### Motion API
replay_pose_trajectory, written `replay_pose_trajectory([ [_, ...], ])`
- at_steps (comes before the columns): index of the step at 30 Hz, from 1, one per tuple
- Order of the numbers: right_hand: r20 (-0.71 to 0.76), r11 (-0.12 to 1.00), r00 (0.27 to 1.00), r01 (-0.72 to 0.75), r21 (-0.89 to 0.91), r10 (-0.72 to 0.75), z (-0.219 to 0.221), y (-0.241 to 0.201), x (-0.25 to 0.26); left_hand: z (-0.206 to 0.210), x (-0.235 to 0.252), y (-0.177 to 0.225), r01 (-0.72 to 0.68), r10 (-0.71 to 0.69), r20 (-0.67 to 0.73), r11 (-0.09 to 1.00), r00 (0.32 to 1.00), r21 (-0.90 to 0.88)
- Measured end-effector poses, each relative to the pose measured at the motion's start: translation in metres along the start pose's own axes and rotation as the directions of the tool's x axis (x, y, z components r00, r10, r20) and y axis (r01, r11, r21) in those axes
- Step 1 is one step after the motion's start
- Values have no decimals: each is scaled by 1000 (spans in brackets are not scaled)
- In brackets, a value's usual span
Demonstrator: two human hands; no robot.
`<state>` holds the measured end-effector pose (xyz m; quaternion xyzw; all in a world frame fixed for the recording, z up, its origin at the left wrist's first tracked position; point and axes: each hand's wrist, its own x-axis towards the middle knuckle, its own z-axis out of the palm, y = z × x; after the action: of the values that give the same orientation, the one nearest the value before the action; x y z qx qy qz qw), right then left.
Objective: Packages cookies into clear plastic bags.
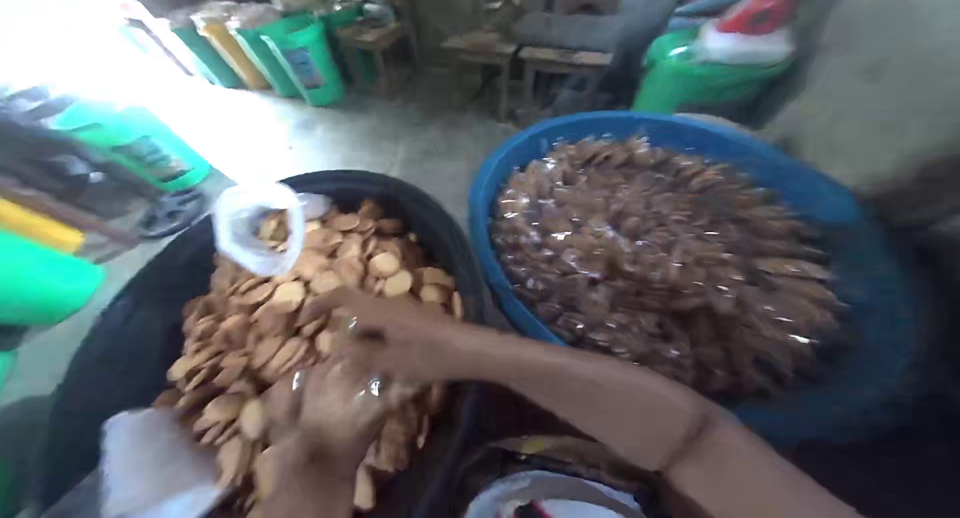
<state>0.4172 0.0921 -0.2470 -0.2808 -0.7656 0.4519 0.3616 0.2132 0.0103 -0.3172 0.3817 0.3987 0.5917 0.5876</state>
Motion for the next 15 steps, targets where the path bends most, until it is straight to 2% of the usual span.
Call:
replay_pose_trajectory([
  [2, 62, 1000, 998, -23, -11, 24, -7, 4, 1, 3, 2, -1, -107, 102, 33, 943, 994, 316],
  [3, 105, 998, 994, -16, -65, 22, -5, 0, -1, 7, 1, 0, -164, 148, 71, 922, 986, 352],
  [4, 134, 994, 990, 51, -98, -38, 3, -3, -5, 14, -3, 1, -192, 170, 94, 925, 981, 329],
  [6, 159, 972, 962, 231, -43, -221, 20, -4, -15, 29, -13, 5, -178, 153, 112, 947, 982, 266],
  [7, 129, 959, 951, 280, 28, -282, 23, -1, -17, 34, -14, 6, -189, 160, 139, 955, 977, 229],
  [9, -58, 939, 942, 336, 79, -332, 29, 8, -23, 41, -8, 4, -213, 192, 136, 962, 972, 170],
  [10, -167, 938, 924, 345, -16, -343, 34, 13, -27, 44, -6, 3, -219, 199, 131, 962, 971, 165],
  [11, -278, 912, 872, 356, -204, -403, 40, 18, -32, 47, -6, 2, -223, 204, 117, 957, 972, 184],
  [12, -363, 849, 785, 366, -382, -502, 44, 25, -35, 52, -5, 0, -225, 214, 77, 955, 974, 195],
  [13, -374, 806, 743, 368, -465, -555, 43, 31, -40, 60, -3, -1, -226, 223, 37, 962, 974, 156],
  [14, -342, 791, 750, 378, -481, -566, 38, 34, -46, 64, -1, -2, -220, 218, 31, 964, 976, 151],
  [15, -270, 787, 789, 386, -481, -552, 32, 36, -54, 63, 3, -3, -204, 196, 70, 968, 978, 146],
])
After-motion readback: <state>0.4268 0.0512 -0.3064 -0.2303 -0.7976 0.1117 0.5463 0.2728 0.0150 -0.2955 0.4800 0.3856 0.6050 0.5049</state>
